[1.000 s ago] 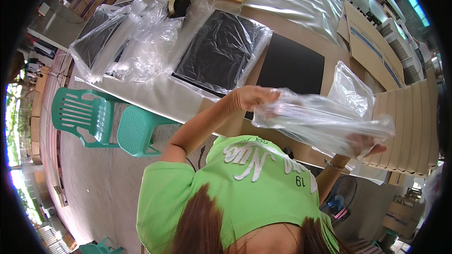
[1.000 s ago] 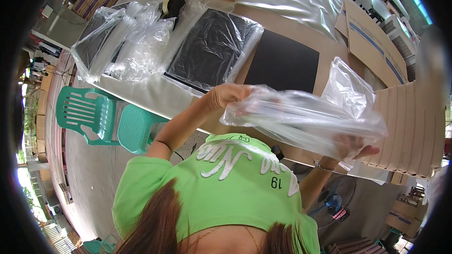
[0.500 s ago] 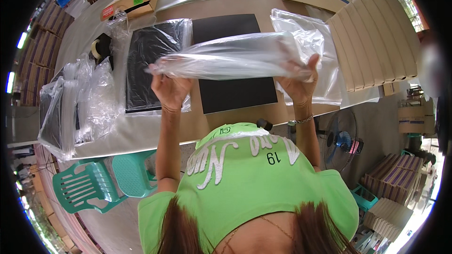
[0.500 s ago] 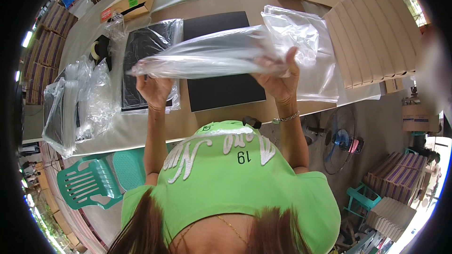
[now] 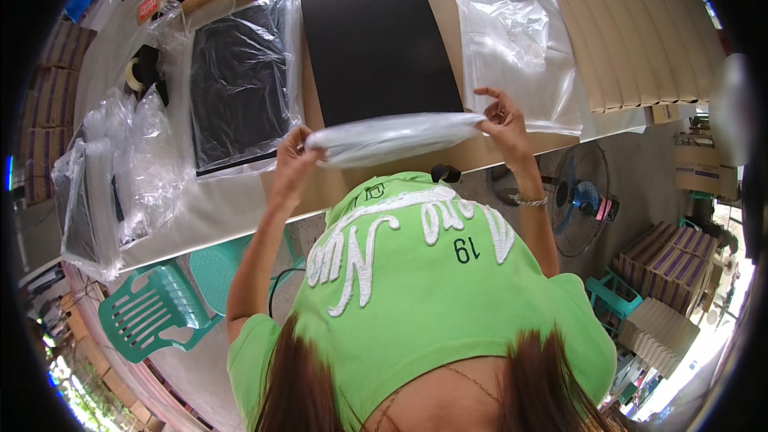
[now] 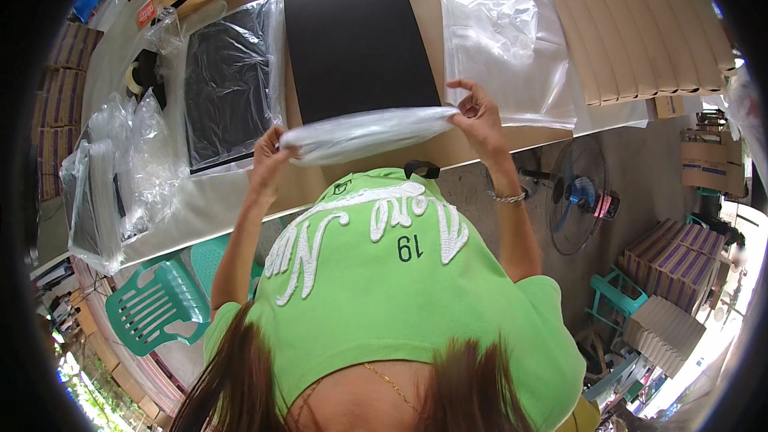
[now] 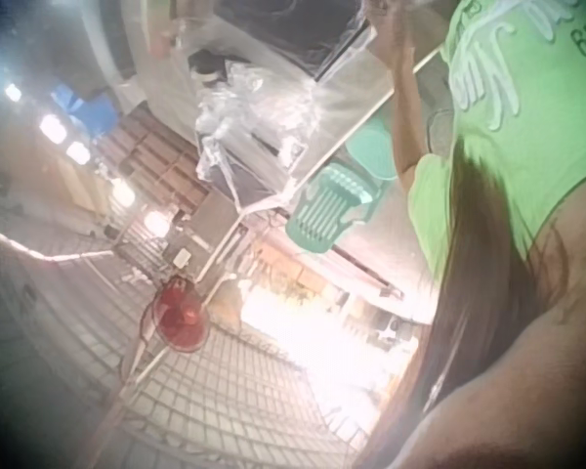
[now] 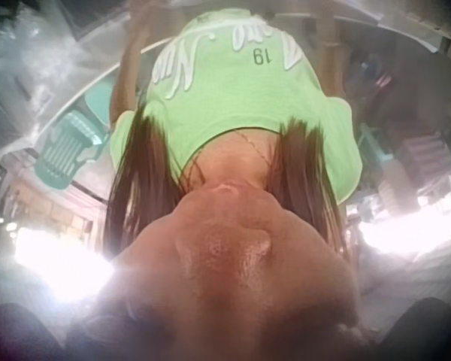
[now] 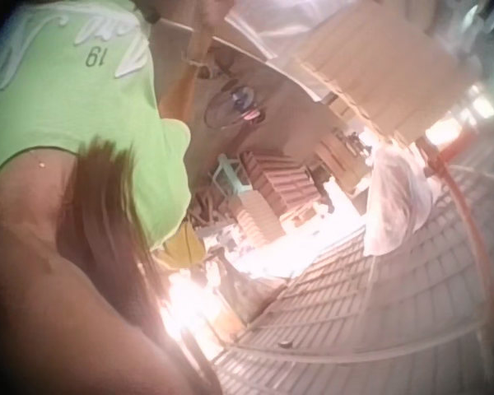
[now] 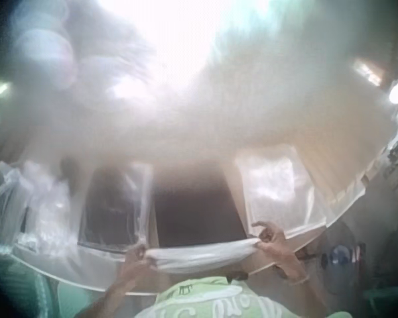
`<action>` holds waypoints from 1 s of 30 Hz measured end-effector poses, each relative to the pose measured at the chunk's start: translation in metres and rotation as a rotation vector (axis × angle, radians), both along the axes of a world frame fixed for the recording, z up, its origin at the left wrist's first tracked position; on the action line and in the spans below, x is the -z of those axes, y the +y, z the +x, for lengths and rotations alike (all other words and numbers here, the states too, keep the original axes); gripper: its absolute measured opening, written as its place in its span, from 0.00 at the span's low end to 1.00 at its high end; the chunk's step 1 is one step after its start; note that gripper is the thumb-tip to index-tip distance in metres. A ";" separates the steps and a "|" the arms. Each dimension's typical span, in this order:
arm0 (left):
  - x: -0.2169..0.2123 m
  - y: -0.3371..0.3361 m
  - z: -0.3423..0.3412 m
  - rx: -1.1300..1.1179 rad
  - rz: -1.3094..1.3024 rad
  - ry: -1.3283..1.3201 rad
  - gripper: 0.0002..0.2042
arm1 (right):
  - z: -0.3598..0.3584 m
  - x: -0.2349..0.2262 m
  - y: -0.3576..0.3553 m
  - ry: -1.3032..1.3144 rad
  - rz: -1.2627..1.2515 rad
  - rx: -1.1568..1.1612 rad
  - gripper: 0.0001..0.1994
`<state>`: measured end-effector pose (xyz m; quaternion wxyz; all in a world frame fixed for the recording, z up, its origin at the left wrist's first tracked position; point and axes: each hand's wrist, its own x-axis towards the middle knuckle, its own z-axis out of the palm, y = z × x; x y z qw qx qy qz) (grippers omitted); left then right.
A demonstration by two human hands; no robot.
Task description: The person places several rectangular black and white boards into individual plastic sleeves one by one.
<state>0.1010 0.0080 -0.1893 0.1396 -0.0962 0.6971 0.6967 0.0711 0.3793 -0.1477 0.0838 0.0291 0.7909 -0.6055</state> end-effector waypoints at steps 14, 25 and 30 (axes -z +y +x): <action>-0.024 0.034 0.052 0.216 -0.296 0.207 0.42 | 0.040 0.021 -0.025 0.134 0.468 -0.042 0.34; -0.066 0.039 0.047 -0.013 -0.367 0.211 0.36 | 0.032 -0.052 -0.036 0.193 0.473 0.072 0.25; -0.095 0.019 0.025 -0.130 -0.578 0.675 0.22 | 0.019 -0.109 -0.036 0.452 0.422 0.153 0.23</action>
